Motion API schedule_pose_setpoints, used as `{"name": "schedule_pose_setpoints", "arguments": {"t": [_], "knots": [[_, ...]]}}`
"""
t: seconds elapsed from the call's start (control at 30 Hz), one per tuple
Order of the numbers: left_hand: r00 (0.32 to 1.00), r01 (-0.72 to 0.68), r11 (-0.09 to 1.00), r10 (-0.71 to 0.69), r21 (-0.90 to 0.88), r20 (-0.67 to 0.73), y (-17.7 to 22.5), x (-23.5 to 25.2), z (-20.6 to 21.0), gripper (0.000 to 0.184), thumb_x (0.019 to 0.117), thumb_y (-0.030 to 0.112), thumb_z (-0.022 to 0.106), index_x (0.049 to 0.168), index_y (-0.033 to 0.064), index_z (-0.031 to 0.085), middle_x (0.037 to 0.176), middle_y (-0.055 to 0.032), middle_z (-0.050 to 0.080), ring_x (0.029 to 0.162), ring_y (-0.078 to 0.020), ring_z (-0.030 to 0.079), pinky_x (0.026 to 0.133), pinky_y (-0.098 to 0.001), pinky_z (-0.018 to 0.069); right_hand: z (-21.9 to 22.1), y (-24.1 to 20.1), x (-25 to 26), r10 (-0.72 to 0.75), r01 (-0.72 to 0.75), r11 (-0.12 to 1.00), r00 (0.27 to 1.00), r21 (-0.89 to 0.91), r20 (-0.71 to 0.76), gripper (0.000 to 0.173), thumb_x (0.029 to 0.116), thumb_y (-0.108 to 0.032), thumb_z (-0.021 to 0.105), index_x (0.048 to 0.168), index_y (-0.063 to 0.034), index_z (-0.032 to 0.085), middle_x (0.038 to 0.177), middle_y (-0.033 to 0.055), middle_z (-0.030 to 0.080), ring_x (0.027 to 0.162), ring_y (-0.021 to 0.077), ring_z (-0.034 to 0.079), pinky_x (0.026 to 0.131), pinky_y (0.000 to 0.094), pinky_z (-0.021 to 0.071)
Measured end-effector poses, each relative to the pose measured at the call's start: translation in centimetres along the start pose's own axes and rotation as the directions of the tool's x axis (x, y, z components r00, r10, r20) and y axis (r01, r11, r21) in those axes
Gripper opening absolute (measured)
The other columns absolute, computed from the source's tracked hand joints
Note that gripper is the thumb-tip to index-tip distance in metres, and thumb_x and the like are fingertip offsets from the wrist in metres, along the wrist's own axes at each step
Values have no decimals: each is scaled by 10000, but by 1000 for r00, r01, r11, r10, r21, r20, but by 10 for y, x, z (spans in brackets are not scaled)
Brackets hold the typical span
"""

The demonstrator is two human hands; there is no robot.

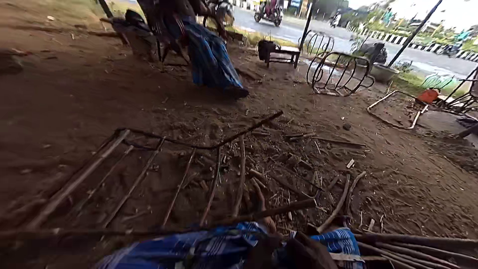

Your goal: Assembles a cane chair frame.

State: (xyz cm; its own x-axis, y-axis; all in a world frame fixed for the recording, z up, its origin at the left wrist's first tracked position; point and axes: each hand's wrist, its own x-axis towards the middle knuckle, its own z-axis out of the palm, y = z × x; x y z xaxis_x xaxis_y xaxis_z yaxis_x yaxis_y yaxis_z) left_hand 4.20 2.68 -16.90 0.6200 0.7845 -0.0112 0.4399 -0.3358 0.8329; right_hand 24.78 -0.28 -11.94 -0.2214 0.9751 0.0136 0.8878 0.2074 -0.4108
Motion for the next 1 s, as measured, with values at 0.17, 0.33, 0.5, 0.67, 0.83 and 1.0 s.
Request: {"name": "schedule_pose_setpoints", "arguments": {"t": [0.17,0.33,0.5,0.67,0.83,1.0], "knots": [[960,-248,917,275,-313,45,-3,-15,-23,371,945,465,718,997,98,741,907,-33,720,939,-165,668,908,-389,552,-76,-13,-23,-92,44,959,982,280,163,137,956,-310,727,968,-177,758,926,6,691,772,98,657,681,327,590],[923,-3,973,90,-229,373,-20,-46,-81,381,1030,453,582,985,104,727,781,-44,676,703,-174,645,687,-430,553,-114,44,-60,188,-224,973,900,47,394,242,931,-362,741,947,-122,770,889,66,704,792,203,673,731,439,579],[900,24,1000,-23,2,436,7,-43,-81,340,1054,393,541,1079,106,722,886,-148,713,879,-364,701,797,-639,532,-60,24,-33,294,-299,954,901,-33,319,370,907,-371,754,1145,-88,747,1089,156,700,1021,332,676,902,569,550],[985,-11,984,41,-175,170,8,-34,-94,280,1022,340,602,958,91,713,786,-64,675,733,-219,667,685,-500,554,2,-49,28,-31,-309,593,914,743,405,439,978,-524,631,1056,-106,740,816,-23,694,632,56,618,561,260,549],[976,138,872,-38,-470,216,-84,-62,-156,259,1040,235,591,1018,23,738,801,-37,686,679,-95,626,662,-291,553,-20,-65,77,85,-204,922,936,329,341,170,907,-335,759,926,-166,763,792,-39,718,653,108,657,616,377,578],[939,316,782,-341,-537,56,-151,-81,-187,198,1029,188,621,944,29,704,727,4,621,630,-57,553,635,-241,491,-31,-88,109,124,-140,987,976,83,181,152,927,-289,776,968,-143,768,802,37,717,684,213,668,650,524,553]]}}
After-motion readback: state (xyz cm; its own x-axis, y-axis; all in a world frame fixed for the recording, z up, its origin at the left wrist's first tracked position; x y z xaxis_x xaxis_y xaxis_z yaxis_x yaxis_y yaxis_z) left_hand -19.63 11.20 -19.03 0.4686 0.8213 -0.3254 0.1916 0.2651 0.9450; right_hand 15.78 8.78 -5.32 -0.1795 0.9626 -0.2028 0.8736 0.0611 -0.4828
